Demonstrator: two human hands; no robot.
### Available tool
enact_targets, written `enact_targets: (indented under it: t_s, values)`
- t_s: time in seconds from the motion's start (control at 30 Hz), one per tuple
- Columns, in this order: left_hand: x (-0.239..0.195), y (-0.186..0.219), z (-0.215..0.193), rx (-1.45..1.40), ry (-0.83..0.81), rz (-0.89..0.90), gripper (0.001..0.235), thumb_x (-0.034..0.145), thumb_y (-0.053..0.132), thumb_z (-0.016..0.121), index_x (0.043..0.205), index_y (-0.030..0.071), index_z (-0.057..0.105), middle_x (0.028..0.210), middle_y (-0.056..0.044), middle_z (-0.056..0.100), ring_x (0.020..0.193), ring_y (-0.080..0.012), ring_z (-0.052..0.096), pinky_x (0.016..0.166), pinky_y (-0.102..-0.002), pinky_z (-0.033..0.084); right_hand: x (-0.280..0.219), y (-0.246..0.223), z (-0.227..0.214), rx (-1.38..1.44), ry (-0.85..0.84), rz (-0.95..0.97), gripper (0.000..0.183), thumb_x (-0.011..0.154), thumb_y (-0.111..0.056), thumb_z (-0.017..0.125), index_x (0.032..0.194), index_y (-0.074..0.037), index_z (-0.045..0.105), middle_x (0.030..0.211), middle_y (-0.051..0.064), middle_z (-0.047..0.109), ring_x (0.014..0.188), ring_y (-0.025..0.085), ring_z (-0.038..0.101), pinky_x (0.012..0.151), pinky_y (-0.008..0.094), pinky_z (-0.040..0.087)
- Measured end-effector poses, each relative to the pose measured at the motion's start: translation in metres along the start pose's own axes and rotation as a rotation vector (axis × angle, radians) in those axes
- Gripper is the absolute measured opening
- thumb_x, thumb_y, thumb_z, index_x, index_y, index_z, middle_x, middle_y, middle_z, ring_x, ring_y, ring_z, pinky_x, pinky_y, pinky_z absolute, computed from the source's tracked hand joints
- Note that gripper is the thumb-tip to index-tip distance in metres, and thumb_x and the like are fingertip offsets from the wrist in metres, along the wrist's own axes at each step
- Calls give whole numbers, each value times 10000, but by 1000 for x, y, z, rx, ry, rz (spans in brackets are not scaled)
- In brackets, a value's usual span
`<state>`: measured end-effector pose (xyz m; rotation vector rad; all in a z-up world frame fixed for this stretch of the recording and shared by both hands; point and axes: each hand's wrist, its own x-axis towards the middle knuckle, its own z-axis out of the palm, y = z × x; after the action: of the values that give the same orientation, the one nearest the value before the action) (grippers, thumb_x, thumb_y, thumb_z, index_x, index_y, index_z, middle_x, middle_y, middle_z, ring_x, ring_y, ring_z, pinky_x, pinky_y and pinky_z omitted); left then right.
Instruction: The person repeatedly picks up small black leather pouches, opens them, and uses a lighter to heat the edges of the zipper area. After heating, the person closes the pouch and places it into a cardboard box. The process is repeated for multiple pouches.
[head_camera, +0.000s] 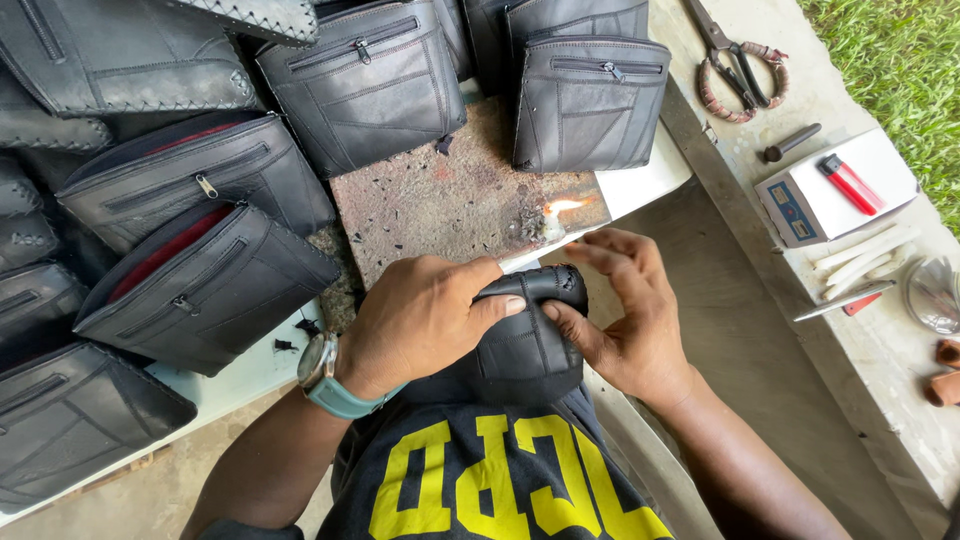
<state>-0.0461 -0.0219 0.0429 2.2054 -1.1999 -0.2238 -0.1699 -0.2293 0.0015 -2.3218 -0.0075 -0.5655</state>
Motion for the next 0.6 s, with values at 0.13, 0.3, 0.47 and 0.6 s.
enact_targets:
  t_s: [0.13,0.3,0.47,0.6]
  values:
    - [7,-5,-2,-100,-115,-57,315,890,373,742,938,63,717,584,-138,659,516,-269,696,486,-405,514,4,1,2,179,-56,7,429,851,-155,851,1238,-81,682,1304,152,590,1255,294,604,1056,389,516]
    - [8,-6,-1,-87,-121,-75,335,891,374,748,963,48,718,573,-163,641,523,-291,690,501,-419,508,7,0,4,265,30,-39,302,903,-98,818,1123,-89,611,1285,96,590,1284,264,604,1089,367,493]
    - [5,-4,1,-63,-40,22,358,873,362,758,1044,49,724,580,-149,653,516,-284,689,478,-405,514,7,2,1,211,-9,-4,360,800,-56,868,1070,-78,630,1256,113,586,1216,275,594,1019,372,496]
    - [3,3,8,93,-62,36,294,902,352,751,906,63,698,576,-79,651,455,-237,659,408,-378,496,7,0,4,195,27,-14,467,759,-64,896,1107,-74,585,1220,109,567,1215,277,584,1031,367,484]
